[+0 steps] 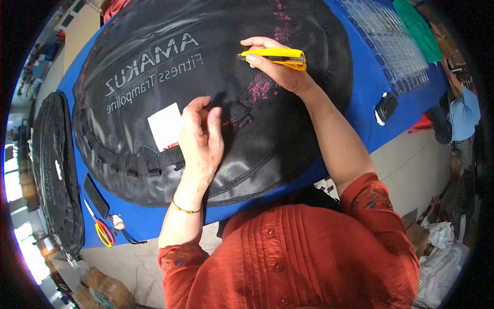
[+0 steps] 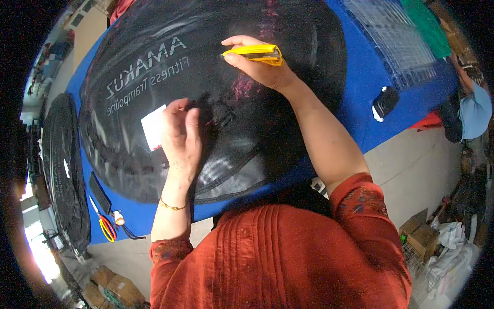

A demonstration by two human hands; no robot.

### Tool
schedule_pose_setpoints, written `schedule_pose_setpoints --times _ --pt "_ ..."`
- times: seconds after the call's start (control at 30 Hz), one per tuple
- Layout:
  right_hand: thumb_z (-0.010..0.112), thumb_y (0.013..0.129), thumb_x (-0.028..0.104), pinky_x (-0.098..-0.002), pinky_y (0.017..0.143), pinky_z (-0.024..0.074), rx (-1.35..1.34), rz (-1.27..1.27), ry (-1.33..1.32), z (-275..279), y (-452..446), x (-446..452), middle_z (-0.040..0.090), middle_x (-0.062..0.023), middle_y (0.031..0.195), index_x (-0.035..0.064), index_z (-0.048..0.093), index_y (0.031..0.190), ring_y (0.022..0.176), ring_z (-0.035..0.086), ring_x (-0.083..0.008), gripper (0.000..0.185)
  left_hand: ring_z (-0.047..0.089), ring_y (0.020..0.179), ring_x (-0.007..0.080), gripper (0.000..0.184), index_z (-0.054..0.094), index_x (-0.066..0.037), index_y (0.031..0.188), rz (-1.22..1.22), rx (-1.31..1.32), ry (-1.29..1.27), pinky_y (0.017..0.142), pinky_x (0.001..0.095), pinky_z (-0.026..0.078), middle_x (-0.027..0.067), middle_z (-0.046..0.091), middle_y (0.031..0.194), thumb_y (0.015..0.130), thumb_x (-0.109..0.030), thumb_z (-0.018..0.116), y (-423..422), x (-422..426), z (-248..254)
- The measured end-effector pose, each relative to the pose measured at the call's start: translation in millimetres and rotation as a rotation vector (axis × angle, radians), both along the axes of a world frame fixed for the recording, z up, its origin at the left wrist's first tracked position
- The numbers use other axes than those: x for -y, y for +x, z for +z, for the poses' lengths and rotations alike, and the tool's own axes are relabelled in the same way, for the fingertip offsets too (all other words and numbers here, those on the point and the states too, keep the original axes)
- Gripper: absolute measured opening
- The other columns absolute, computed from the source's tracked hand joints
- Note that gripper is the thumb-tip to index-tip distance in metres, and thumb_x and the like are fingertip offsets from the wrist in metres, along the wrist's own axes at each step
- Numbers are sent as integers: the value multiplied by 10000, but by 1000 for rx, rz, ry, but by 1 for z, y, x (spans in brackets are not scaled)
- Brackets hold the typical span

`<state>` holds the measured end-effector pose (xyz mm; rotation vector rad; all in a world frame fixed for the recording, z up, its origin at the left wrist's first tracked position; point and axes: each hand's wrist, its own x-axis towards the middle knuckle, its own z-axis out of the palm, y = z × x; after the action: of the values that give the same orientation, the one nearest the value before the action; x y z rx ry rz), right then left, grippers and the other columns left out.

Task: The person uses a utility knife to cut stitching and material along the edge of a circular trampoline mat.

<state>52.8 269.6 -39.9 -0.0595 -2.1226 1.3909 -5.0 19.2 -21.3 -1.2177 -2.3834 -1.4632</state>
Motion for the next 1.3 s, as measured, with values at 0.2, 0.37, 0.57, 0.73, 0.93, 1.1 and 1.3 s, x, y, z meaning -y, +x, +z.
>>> schedule_pose_setpoints --times 0.2,0.37,0.57,0.73,0.93,1.1,1.3 --pt "649 986 220 -264 861 541 27 -18 22 4 2 1 692 -34 1026 84 608 1299 915 657 -119 343 568 1235 281 547 417 -12 1448 -40 -102 93 1078 385 435 170 548 1363 930 55 579 -8 -3 6" --pt "652 984 224 -279 897 539 38 -29 39 2 2 0 698 -45 1066 96 616 1297 957 668 -123 340 601 926 136 424 476 -21 1379 -136 257 156 853 269 500 57 627 1021 982 -38 624 -5 3 13" --pt "680 959 173 -257 884 530 73 -22 -95 8 3 4 705 -48 1094 75 652 1239 999 662 -113 299 549 713 92 256 545 4 1225 -36 358 202 700 231 464 4 573 800 985 -28 628 1 6 9" --pt "679 964 185 -259 896 526 92 8 -127 6 4 3 699 -43 1103 79 643 1261 1000 654 -111 317 600 919 128 356 467 26 1342 -172 182 377 893 256 480 95 612 1078 990 66 502 -9 -5 0" --pt "684 962 192 -261 903 525 69 19 -126 2 2 1 692 -41 1121 79 648 1255 1004 651 -114 317 656 800 122 561 345 -38 1502 -119 417 333 758 257 545 108 643 1094 993 4 579 4 0 18" --pt "699 945 189 -265 895 527 67 -8 -83 4 3 2 694 -42 1088 72 638 1264 990 652 -113 345 644 756 130 550 359 -36 1493 -43 331 41 723 222 529 82 672 990 994 -14 591 1 12 17" --pt "721 913 161 -264 864 538 17 -41 -49 4 4 2 707 -53 1059 70 605 1292 955 669 -120 407 556 1241 286 727 322 -5 1525 -22 -109 114 1100 390 404 171 580 1285 849 107 565 -7 -3 12"
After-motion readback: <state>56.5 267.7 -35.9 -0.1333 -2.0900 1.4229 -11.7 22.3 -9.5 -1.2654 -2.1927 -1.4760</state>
